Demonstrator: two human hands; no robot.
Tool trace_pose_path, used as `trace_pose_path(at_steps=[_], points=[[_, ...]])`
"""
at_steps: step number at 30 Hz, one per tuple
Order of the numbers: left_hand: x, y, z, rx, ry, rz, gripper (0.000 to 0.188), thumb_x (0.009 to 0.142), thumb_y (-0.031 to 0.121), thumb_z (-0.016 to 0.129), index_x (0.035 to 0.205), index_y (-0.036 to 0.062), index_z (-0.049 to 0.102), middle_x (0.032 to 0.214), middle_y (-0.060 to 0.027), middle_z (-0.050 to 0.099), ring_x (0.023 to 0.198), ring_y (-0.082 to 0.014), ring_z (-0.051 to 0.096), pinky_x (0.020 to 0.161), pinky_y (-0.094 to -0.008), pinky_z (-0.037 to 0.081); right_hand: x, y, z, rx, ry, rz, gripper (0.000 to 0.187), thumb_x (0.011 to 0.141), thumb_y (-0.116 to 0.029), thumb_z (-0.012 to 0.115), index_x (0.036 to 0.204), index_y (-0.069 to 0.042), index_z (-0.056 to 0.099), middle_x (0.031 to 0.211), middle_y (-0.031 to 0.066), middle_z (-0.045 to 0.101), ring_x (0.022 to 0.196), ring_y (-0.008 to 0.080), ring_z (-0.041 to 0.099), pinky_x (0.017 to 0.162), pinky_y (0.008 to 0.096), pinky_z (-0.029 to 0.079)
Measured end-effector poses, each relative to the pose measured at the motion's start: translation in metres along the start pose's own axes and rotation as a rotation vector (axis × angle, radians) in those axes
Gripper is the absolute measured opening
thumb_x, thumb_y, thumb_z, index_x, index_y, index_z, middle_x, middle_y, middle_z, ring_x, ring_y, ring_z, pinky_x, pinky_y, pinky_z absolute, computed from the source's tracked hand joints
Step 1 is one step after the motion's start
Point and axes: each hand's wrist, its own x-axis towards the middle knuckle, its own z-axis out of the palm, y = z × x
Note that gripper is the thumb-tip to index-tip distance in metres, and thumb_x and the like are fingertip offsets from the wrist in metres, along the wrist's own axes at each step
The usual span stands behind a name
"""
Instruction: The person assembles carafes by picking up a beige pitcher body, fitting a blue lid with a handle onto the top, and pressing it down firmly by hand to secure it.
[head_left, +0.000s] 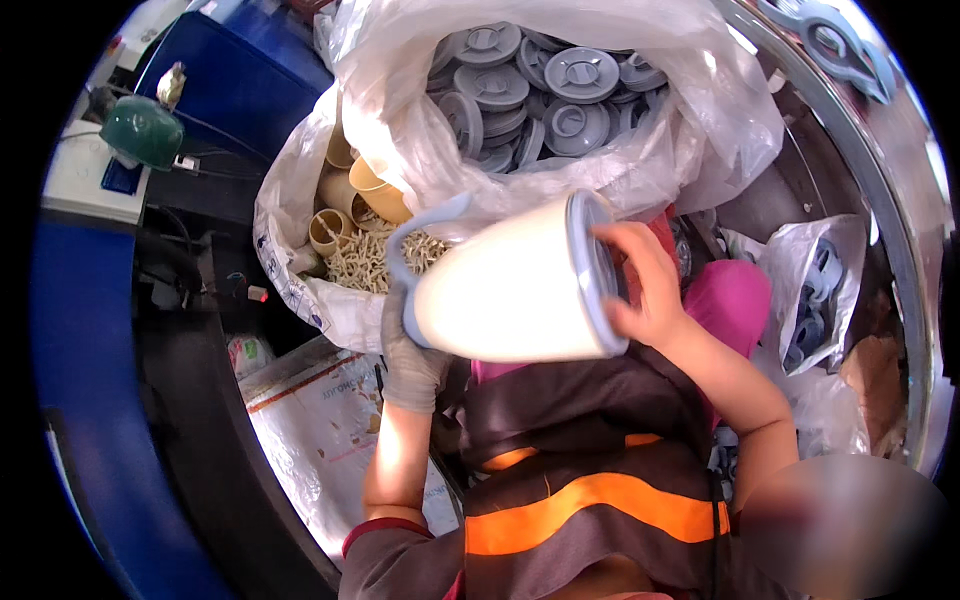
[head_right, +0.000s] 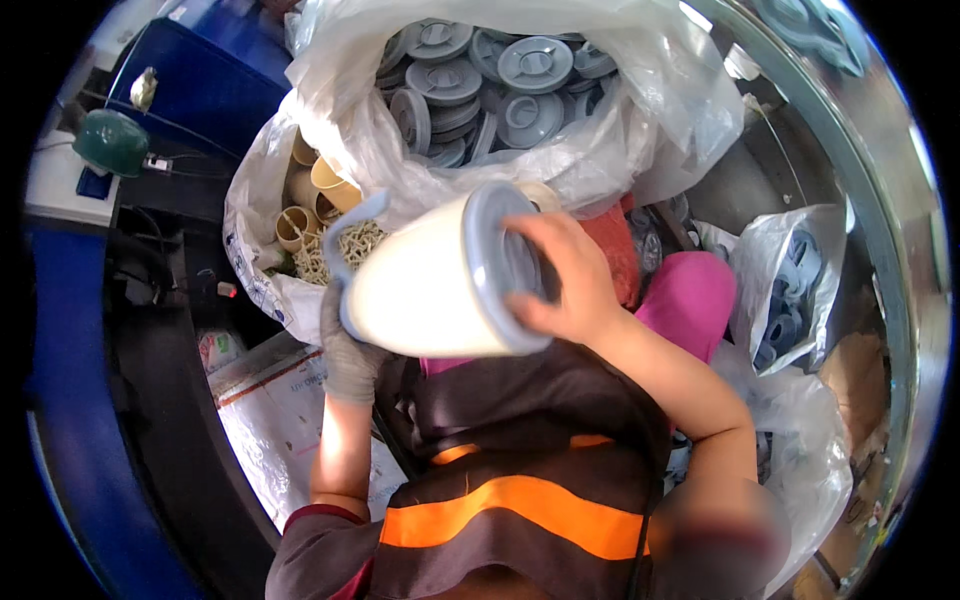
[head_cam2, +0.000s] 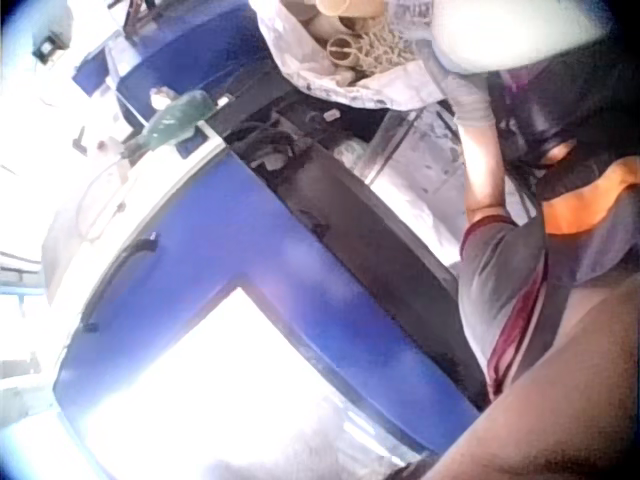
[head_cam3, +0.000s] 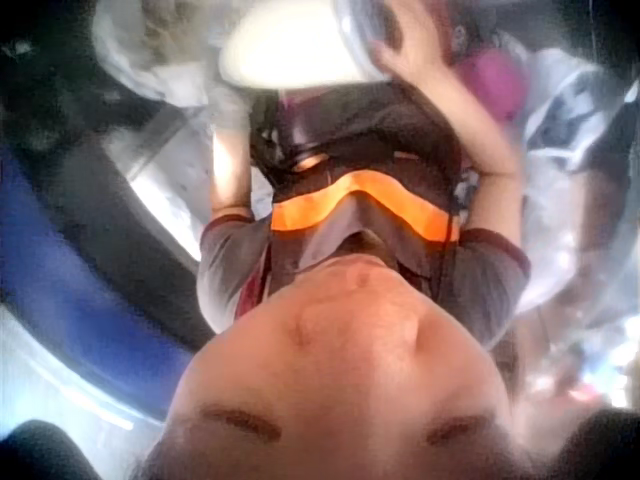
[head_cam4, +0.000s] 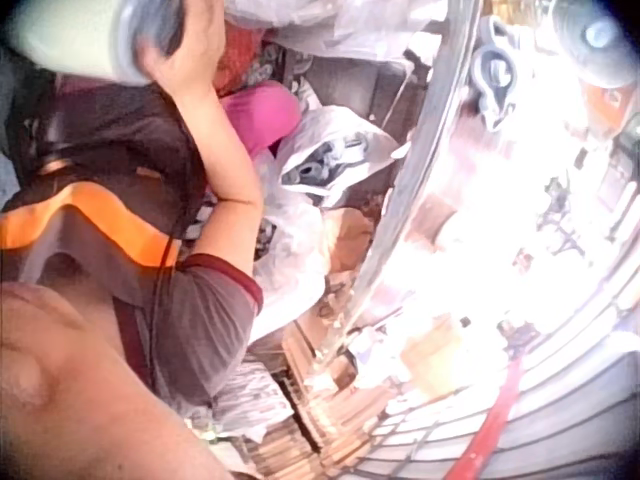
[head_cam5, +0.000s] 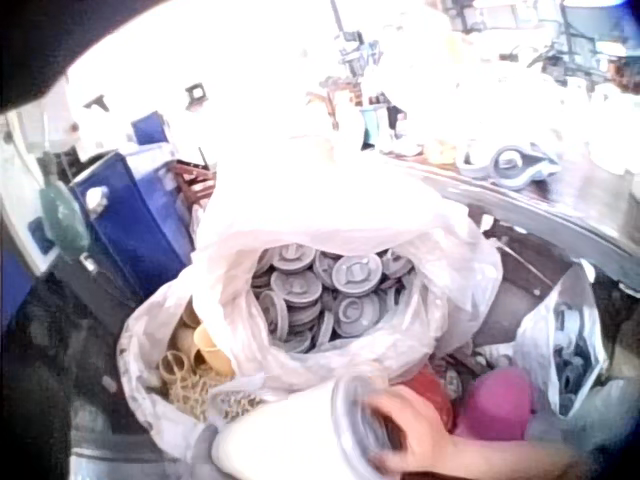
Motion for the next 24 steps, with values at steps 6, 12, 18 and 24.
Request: trace_pose_path(at_steps=[6, 12, 18, 24], points=[[-0.031, 0.038, 0.038, 0.999, -0.561, 0.957, 0.046, 0.076, 0.037, 0.070, 0.101, -0.0013, 0.068, 0.132, -0.0189, 0.045, 0.114, -0.0313, 0.052, 0.099, -0.0388, 0.039, -0.048, 0.076, 0.009, 0.770, -0.173, 1.215, 0.039, 0.095, -0.024, 0.051, 0.128, -0.003, 0.053, 0.122, 0.0099, 0.059, 0.107, 0.0164, 0.059, 0.087, 0.0287, 0.048], [-0.023, 0.022, 0.056, 1.017, -0.719, 0.808, 0.042, 0.070, 0.043, 0.071, 0.071, 0.0010, 0.066, 0.121, -0.0225, 0.053, 0.110, -0.0355, 0.053, 0.094, -0.0429, 0.041, -0.034, -0.019, -0.047, 0.570, -0.131, 0.603, 0.034, 0.096, -0.032, 0.049, 0.100, -0.001, 0.062, 0.086, 0.0046, 0.063, 0.075, 0.0105, 0.060, 0.068, 0.0265, 0.048], [-0.021, -0.016, 0.132, 0.744, -0.419, 0.799, 0.023, 0.089, 0.023, 0.057, 0.091, 0.0007, 0.062, 0.121, -0.0187, 0.054, 0.112, -0.0272, 0.052, 0.097, -0.0371, 0.039, -0.056, -0.116, -0.115, 0.390, 0.244, 0.541, 0.026, 0.097, -0.025, 0.044, 0.087, -0.006, 0.059, 0.068, -0.0001, 0.058, 0.053, 0.0066, 0.053, 0.046, 0.0217, 0.043], [-0.005, -0.024, 0.074, 0.905, -0.468, 0.606, 0.021, 0.091, 0.015, 0.054, 0.102, -0.0013, 0.062, 0.116, -0.0141, 0.059, 0.110, -0.0229, 0.054, 0.098, -0.0339, 0.039, 0.003, -0.165, -0.209, 0.091, 1.061, -0.253, 0.039, 0.101, -0.038, 0.035, 0.089, -0.003, 0.049, 0.065, 0.0025, 0.042, 0.056, 0.0120, 0.035, 0.051, 0.0246, 0.033]])
